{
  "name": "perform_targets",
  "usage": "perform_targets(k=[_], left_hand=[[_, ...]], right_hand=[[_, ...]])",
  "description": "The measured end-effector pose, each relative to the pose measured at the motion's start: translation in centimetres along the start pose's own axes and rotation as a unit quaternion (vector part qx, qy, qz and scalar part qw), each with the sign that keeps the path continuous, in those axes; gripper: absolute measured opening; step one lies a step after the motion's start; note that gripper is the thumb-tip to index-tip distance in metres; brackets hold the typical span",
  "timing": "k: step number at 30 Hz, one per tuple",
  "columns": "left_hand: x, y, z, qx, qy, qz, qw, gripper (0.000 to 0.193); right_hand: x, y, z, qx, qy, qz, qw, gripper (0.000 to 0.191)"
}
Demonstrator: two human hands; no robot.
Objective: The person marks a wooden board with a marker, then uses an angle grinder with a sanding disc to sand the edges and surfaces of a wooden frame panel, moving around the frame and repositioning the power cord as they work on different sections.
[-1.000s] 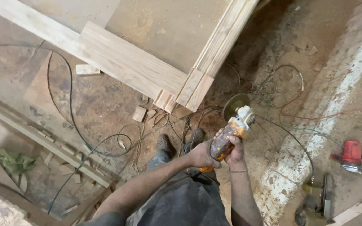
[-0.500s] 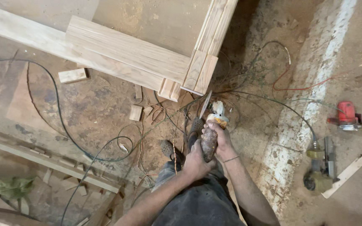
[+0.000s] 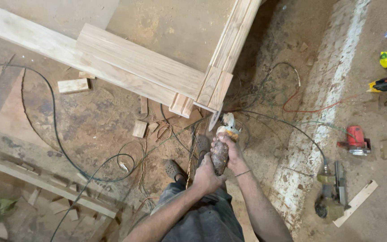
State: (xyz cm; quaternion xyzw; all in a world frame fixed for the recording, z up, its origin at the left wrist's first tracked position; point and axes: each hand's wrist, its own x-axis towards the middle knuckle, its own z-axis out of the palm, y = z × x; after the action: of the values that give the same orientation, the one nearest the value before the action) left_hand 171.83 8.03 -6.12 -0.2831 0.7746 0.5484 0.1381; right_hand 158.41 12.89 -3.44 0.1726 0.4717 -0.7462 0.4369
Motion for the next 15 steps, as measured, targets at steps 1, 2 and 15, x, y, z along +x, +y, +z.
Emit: perform_targets(k=[1, 2, 15], left_hand=[[0.7, 0.4, -0.1, 0.003, -0.008, -0.013, 1.000, 0.100], [1.5, 0.9, -0.1, 0.004, -0.008, -0.018, 1.000, 0.098], [9.8, 7.0, -0.6, 0.034, 0.008, -0.038, 0.999, 0.094]], right_hand=[[0.5, -0.6, 0.1, -0.005, 0.008, 0.006, 1.000, 0.029], [1.1, -1.3, 0.1, 0.003, 0.001, 0.013, 1.000, 0.028], [7.2, -9.5, -0.2, -0.002, -0.012, 0.003, 1.000, 0.029]])
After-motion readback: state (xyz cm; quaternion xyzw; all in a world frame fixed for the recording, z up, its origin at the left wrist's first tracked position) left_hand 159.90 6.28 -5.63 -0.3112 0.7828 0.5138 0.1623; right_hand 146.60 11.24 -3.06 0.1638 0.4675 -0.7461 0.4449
